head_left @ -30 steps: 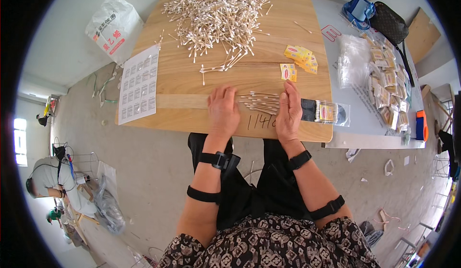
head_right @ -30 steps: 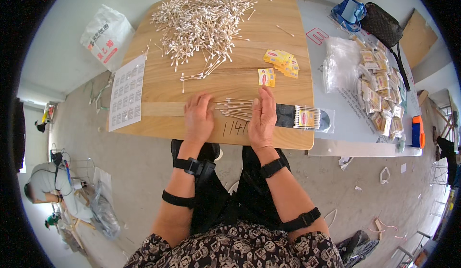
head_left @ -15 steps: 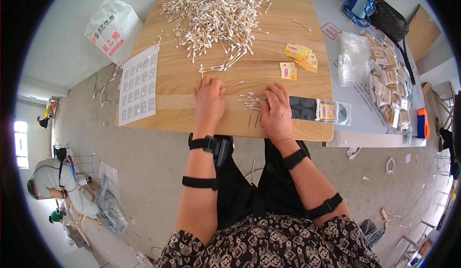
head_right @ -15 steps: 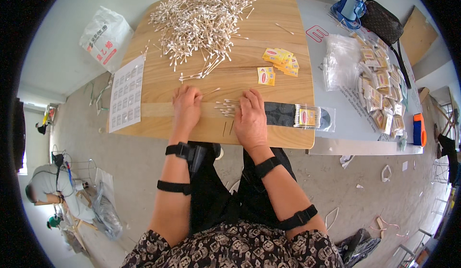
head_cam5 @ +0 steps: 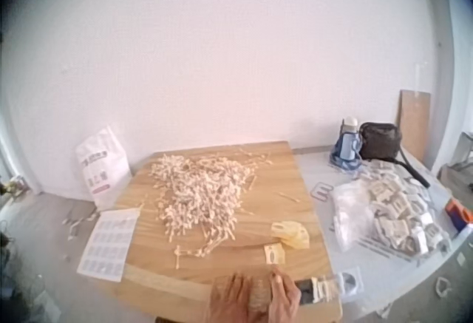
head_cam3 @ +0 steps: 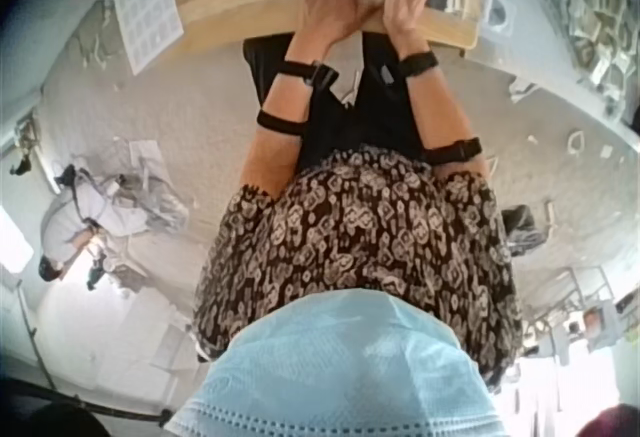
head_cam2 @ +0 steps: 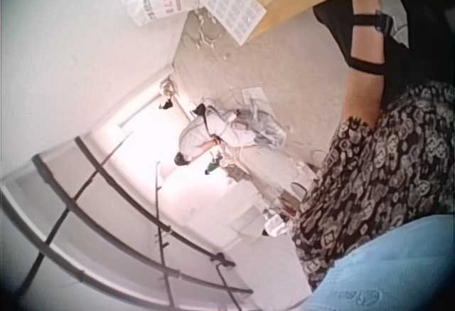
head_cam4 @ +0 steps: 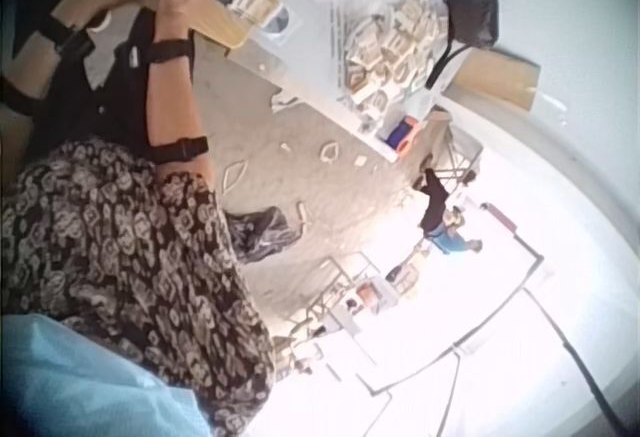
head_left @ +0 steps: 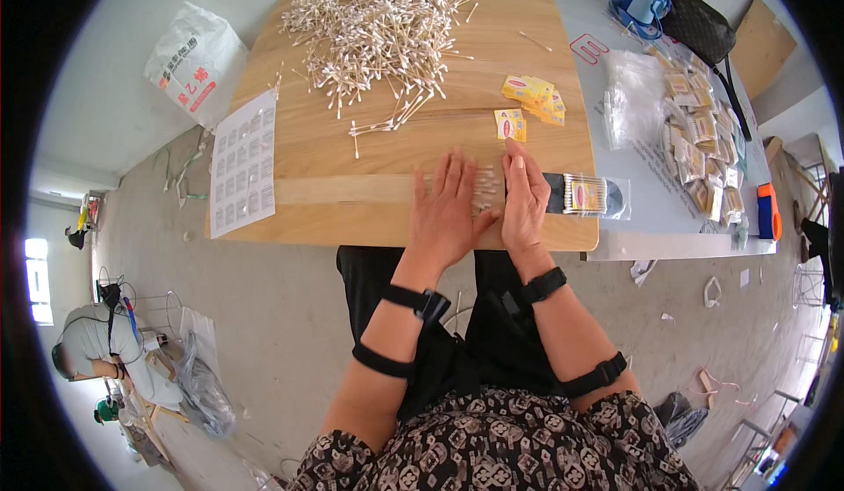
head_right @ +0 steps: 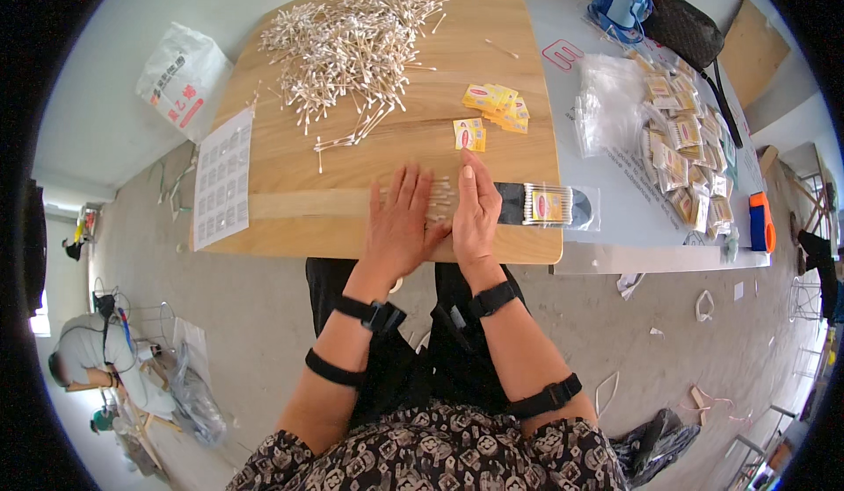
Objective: Arranging cotton swabs and placing them into small clear plastic bags.
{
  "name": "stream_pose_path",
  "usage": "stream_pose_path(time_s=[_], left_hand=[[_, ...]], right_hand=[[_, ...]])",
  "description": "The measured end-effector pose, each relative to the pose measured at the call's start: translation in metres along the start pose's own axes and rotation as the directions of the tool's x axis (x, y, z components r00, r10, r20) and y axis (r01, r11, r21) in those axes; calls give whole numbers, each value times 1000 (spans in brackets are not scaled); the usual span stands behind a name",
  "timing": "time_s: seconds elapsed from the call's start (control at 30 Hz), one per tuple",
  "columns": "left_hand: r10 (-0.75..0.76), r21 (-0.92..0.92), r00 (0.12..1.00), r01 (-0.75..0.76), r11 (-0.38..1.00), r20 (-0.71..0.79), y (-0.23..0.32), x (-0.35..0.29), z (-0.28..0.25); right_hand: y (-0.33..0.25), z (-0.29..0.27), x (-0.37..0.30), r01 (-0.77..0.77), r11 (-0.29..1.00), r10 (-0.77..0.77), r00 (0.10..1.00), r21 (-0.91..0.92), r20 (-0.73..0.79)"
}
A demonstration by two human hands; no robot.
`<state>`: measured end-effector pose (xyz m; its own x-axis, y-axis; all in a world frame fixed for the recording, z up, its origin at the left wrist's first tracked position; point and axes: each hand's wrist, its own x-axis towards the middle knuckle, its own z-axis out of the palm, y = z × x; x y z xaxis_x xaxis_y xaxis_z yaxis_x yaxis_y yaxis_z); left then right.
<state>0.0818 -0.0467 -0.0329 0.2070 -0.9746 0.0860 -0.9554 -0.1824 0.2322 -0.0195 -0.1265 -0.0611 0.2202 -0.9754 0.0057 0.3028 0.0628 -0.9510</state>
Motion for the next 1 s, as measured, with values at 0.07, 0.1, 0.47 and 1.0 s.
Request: stream_pose_path(time_s=[0.07, 0.1, 0.47, 1.0], left_hand=[[-30, 37, 1000, 31, 999, -1, 0, 12, -1], [-61, 41, 998, 63, 997, -27, 0, 20, 1], [-188, -65, 982, 186, 980, -25, 8, 8, 16], [-399, -933, 899, -27, 359, -179, 8, 20, 18]], right_hand=[[-3, 2, -2, -31, 1000, 30, 999, 8, 28], [-2, 4, -1, 13, 1000, -13, 1000, 0, 27], [-4, 1, 0, 48, 996, -50, 998, 73, 24], [-10, 2, 7, -77, 973, 81, 997, 217, -10]])
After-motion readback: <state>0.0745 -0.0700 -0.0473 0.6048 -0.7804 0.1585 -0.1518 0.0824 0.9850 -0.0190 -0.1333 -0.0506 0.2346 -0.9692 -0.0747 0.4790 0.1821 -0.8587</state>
